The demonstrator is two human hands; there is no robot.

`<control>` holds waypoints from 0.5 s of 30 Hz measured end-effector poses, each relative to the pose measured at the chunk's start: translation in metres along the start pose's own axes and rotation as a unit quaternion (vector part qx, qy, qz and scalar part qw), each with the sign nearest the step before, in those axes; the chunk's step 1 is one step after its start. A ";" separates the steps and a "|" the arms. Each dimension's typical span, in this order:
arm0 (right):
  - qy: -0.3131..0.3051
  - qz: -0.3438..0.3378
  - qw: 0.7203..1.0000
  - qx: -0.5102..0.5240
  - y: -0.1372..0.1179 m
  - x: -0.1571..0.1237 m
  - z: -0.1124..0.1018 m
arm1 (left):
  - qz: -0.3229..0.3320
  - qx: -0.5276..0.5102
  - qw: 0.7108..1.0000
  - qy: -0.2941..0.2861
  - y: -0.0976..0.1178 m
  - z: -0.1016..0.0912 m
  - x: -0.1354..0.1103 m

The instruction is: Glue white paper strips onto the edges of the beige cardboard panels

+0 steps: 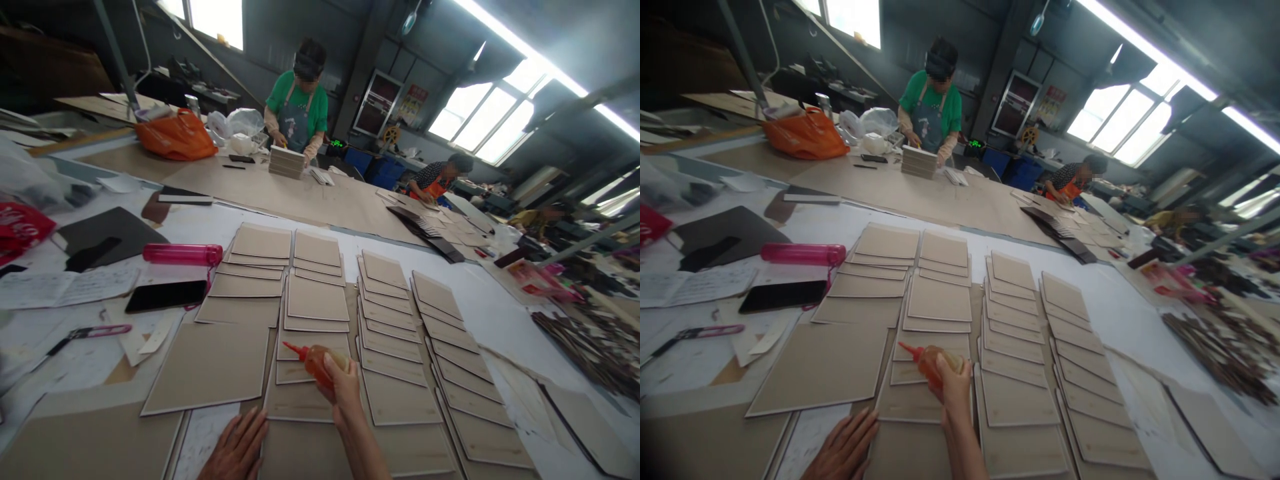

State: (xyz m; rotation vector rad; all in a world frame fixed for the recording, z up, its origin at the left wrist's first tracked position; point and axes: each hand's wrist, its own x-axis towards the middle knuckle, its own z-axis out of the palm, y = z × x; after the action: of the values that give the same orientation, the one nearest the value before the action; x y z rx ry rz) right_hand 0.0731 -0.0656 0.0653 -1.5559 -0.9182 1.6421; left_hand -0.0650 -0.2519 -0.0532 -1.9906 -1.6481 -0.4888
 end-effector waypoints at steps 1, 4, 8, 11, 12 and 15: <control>0.001 0.003 1.000 0.005 -0.004 0.002 0.003 | 0.000 0.004 1.000 0.001 0.000 0.001 0.000; 0.020 -0.025 0.999 -0.007 -0.015 0.013 0.010 | 0.004 0.014 1.000 0.005 0.000 0.002 -0.001; 0.038 -0.077 0.995 -0.049 -0.026 0.027 0.020 | 0.015 0.019 1.000 0.014 -0.002 0.003 0.000; 0.048 -0.095 0.991 -0.084 -0.029 0.033 0.028 | 0.018 0.015 1.000 0.014 -0.005 0.003 0.001; 0.051 -0.100 0.989 -0.099 -0.029 0.035 0.030 | 0.017 0.011 1.000 0.010 -0.005 0.003 0.001; 0.064 -0.126 0.979 -0.146 -0.025 0.043 0.031 | 0.008 -0.011 1.000 0.002 -0.004 0.001 0.002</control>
State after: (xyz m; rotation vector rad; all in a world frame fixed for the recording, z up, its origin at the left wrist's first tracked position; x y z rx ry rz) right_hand 0.0407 -0.0173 0.0660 -1.6371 -1.2732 1.2579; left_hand -0.0689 -0.2491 -0.0516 -2.0159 -1.6311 -0.5072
